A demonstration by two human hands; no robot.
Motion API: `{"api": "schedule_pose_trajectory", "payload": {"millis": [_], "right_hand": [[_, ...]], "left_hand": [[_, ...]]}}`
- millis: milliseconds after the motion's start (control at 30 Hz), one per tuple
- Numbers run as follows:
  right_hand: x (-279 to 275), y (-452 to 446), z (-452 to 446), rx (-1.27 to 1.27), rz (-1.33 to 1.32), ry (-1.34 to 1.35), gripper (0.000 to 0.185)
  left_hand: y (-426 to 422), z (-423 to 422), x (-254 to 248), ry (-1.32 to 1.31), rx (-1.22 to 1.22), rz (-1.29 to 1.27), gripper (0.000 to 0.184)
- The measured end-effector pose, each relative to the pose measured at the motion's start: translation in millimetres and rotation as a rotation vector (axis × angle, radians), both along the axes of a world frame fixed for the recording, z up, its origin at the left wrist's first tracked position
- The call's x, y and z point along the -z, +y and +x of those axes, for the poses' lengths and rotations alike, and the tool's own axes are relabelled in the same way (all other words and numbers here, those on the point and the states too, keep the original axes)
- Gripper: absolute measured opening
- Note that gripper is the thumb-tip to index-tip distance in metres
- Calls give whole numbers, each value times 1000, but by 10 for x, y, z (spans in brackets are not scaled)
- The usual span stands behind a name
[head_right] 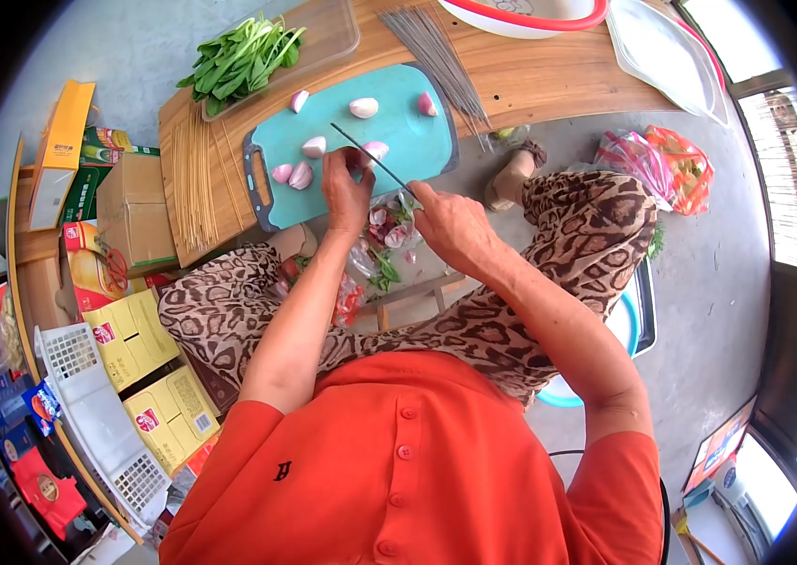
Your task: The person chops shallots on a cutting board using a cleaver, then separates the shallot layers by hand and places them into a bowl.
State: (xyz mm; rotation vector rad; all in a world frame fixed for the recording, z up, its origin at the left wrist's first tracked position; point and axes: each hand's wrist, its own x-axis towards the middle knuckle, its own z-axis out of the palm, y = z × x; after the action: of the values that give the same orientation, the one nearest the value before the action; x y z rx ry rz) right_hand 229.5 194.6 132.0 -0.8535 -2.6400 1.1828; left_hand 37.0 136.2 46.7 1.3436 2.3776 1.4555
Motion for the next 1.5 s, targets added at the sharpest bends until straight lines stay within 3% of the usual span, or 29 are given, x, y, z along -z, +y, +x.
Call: {"api": "schedule_pose_trajectory", "payload": {"millis": [1100,1167,1500], "right_hand": [[-54,102,-180,-47,32,-187,37],[-38,111,-214,-20,57,-146,24],[105,172,-376,-42,17,-269,22]], "left_hand": [[14,4,-101,-30,33,19,24],[7,-7,-81,-45,29,10,23],[-36,-71,48,-7,58,-6,23]]}}
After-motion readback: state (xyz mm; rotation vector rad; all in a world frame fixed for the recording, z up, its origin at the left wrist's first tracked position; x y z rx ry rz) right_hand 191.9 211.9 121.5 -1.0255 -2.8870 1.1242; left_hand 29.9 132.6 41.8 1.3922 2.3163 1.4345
